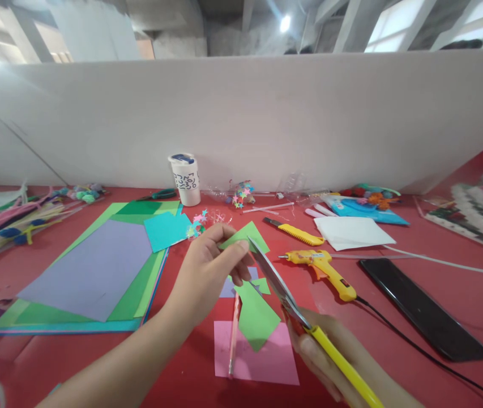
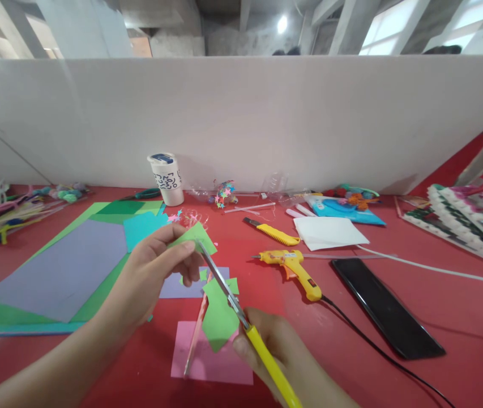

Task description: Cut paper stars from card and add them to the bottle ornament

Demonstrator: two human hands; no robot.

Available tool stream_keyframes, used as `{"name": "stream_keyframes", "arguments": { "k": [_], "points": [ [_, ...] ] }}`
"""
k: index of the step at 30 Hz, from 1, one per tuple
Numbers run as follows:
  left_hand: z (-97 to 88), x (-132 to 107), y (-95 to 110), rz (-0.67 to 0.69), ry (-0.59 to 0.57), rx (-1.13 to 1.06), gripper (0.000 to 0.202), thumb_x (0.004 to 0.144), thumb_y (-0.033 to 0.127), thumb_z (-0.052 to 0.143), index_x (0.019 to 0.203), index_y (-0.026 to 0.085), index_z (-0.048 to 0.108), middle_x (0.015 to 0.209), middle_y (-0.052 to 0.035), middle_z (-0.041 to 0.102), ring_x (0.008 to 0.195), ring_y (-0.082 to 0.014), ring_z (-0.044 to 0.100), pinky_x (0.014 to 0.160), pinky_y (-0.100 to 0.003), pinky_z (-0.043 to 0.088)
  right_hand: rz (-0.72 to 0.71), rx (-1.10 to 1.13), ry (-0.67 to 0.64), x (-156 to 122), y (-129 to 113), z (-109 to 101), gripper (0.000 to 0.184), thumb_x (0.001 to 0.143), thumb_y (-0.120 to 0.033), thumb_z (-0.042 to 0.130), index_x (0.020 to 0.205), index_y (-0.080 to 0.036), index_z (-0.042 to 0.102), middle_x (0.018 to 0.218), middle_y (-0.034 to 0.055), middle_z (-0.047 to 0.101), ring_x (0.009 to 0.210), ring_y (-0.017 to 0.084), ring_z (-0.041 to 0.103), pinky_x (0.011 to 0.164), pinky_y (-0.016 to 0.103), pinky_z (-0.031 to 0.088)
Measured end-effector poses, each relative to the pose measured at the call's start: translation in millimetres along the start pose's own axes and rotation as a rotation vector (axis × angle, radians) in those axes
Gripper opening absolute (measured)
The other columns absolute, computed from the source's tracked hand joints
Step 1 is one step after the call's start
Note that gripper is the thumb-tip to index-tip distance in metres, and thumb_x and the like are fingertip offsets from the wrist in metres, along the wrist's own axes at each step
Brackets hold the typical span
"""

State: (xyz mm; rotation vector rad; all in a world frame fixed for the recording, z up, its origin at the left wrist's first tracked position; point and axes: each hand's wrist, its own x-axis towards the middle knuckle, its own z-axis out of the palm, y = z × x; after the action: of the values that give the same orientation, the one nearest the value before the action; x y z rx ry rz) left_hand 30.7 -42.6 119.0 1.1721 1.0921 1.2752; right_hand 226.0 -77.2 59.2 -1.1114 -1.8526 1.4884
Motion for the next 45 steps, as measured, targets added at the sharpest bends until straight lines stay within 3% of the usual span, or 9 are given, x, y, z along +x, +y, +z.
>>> {"name": "stream_keyframes", "arguments": {
  "k": [3, 12, 18, 23, 28, 34, 39, 45],
  "points": [
    [-2.5, 2.8, -0.2, 0.035, 0.035, 0.031, 0.013, 0.080, 0.024, 0.058, 0.070, 0.019, 0.054, 0.056, 0.0032, 0.061, 0.050, -0.0093, 0.055, 0.049, -0.021, 0.043, 0.002, -0.024, 0.014, 0.5, 1.0, -0.2, 0.053, 0.087, -0.072, 0.034, 0.068, -0.023, 0.038, 0.044, -0.0094, 0.034, 0.035, 0.007, 0.025, 0.038, 0.025, 0.014],
    [-6.3, 2.3, -1.9, 0.006, -0.008, 0.045, 0.013, 0.080, 0.024, 0.061, 0.068, 0.018, 0.060, 0.053, 0.0039, 0.058, 0.048, -0.0080, 0.053, 0.049, -0.020, 0.043, -0.066, 0.005, -0.036, 2.2, 0.2, -3.5, 0.056, 0.083, -0.077, 0.034, 0.070, -0.023, 0.037, 0.044, -0.0095, 0.037, 0.037, 0.007, 0.026, 0.043, 0.027, 0.019],
    [-1.4, -2.8, -0.6, -0.011, -0.061, 0.015, 0.010, 0.078, 0.020, 0.060, 0.069, 0.017, 0.062, 0.055, 0.0035, 0.058, 0.049, -0.0076, 0.053, 0.049, -0.020, 0.044, -0.152, 0.022, 0.000, 4.6, 3.5, -2.3, 0.056, 0.083, -0.076, 0.037, 0.070, -0.021, 0.042, 0.060, -0.0055, 0.031, 0.049, 0.010, 0.027, 0.044, 0.025, 0.020],
    [-1.1, -4.3, -1.6, -0.035, -0.070, 0.002, 0.008, 0.078, 0.021, 0.061, 0.072, 0.017, 0.064, 0.055, 0.0040, 0.057, 0.049, -0.0068, 0.051, 0.048, -0.019, 0.042, -0.197, 0.064, -0.069, 6.6, 12.3, -5.1, 0.054, 0.085, -0.073, 0.037, 0.073, -0.020, 0.045, 0.062, -0.0046, 0.034, 0.049, 0.009, 0.026, 0.043, 0.025, 0.019],
    [-1.4, -4.7, -2.9, -0.035, -0.044, 0.052, 0.009, 0.079, 0.022, 0.061, 0.071, 0.017, 0.063, 0.056, 0.0047, 0.056, 0.049, -0.0061, 0.051, 0.047, -0.018, 0.042, -0.136, 0.077, -0.061, 1.2, 10.2, -3.1, 0.053, 0.086, -0.071, 0.038, 0.074, -0.020, 0.047, 0.052, -0.0079, 0.035, 0.040, 0.006, 0.024, 0.041, 0.024, 0.021],
    [4.2, -6.0, -6.8, -0.005, -0.030, 0.001, 0.011, 0.081, 0.022, 0.060, 0.072, 0.017, 0.062, 0.058, 0.0048, 0.055, 0.048, -0.0061, 0.053, 0.048, -0.018, 0.043, 0.008, 0.148, 0.075, -4.2, 6.7, 9.7, 0.051, 0.085, -0.072, 0.039, 0.077, -0.022, 0.043, 0.052, -0.0094, 0.031, 0.038, 0.006, 0.021, 0.037, 0.021, 0.020],
    [6.0, -4.4, -10.4, -0.014, -0.046, -0.065, 0.010, 0.081, 0.022, 0.061, 0.072, 0.016, 0.061, 0.058, 0.0040, 0.057, 0.049, -0.0065, 0.053, 0.048, -0.019, 0.042, -0.101, 0.132, 0.073, -2.5, 4.2, 10.6, 0.049, 0.090, -0.066, 0.038, 0.080, -0.020, 0.054, 0.050, -0.0087, 0.033, 0.037, 0.006, 0.020, 0.036, 0.022, 0.019],
    [6.7, -5.2, -10.9, -0.011, -0.051, -0.077, 0.010, 0.081, 0.021, 0.060, 0.073, 0.016, 0.061, 0.059, 0.0042, 0.057, 0.050, -0.0064, 0.053, 0.048, -0.019, 0.043, -0.096, 0.077, 0.103, -2.2, 7.5, 11.0, 0.050, 0.090, -0.066, 0.038, 0.076, -0.020, 0.053, 0.046, -0.0087, 0.033, 0.037, 0.007, 0.022, 0.038, 0.023, 0.023]
  ]
}}
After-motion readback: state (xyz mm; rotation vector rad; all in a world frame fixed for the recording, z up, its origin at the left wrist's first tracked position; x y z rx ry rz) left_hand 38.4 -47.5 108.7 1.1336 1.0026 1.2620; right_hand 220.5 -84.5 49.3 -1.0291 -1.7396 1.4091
